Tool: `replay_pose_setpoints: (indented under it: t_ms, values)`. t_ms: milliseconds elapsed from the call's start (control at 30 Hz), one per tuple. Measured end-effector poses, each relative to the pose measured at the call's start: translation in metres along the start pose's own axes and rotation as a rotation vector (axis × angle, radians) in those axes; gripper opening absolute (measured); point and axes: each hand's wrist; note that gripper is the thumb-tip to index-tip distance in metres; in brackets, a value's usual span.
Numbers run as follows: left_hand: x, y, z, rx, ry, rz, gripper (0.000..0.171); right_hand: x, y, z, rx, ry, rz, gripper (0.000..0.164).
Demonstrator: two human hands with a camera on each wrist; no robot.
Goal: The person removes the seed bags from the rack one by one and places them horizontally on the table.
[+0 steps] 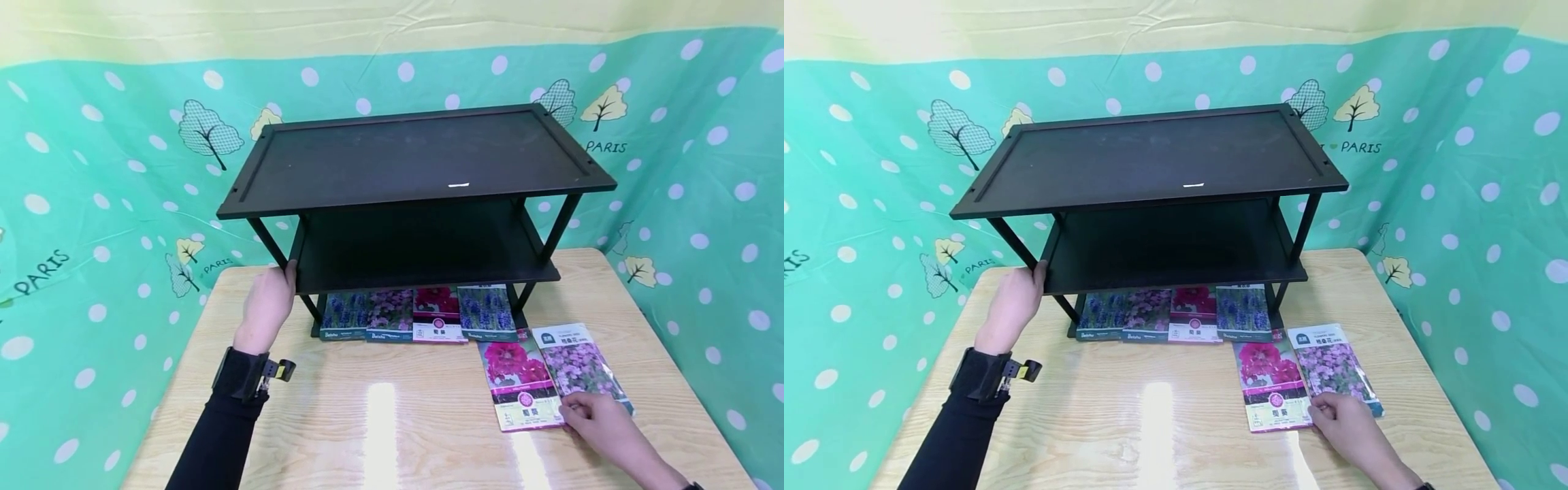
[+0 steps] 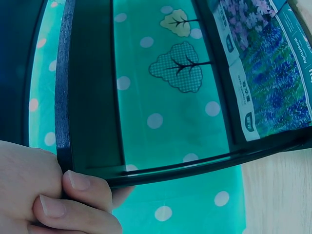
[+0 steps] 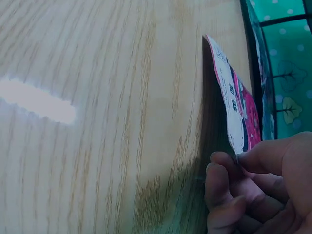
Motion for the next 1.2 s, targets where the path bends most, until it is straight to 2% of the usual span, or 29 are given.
replay_pose_setpoints:
  t_ms: [233, 533, 767, 933, 1200]
  values:
    - [0.001, 0.001, 0.000, -0.013, -0.006, -0.017, 0.051, 0.002, -0.006, -0.006, 0.035, 0.026, 0.010, 0.018]
    - [0.001, 0.003, 0.002, -0.024, -0.018, -0.032, 0.051, 0.003, -0.010, -0.010, 0.057, -0.004, 0.023, 0.021]
    - [0.000, 0.001, 0.001, -0.041, -0.006, -0.022, 0.050, 0.004, -0.015, -0.011, 0.015, -0.065, 0.050, 0.016]
    - [-0.001, 0.002, 0.000, -0.057, 0.003, -0.009, 0.053, 0.002, -0.016, -0.013, -0.040, -0.064, 0.112, 0.012]
    - [-0.001, 0.001, 0.000, -0.043, 0.004, -0.027, 0.056, -0.001, -0.018, -0.022, -0.102, -0.086, 0.148, 0.023]
Point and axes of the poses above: each hand's wrist, its own y-axis towards the middle knuckle, its own x-axis out of the palm, z = x × y, and after that the axes turned 5 degrees about -x, right-handed
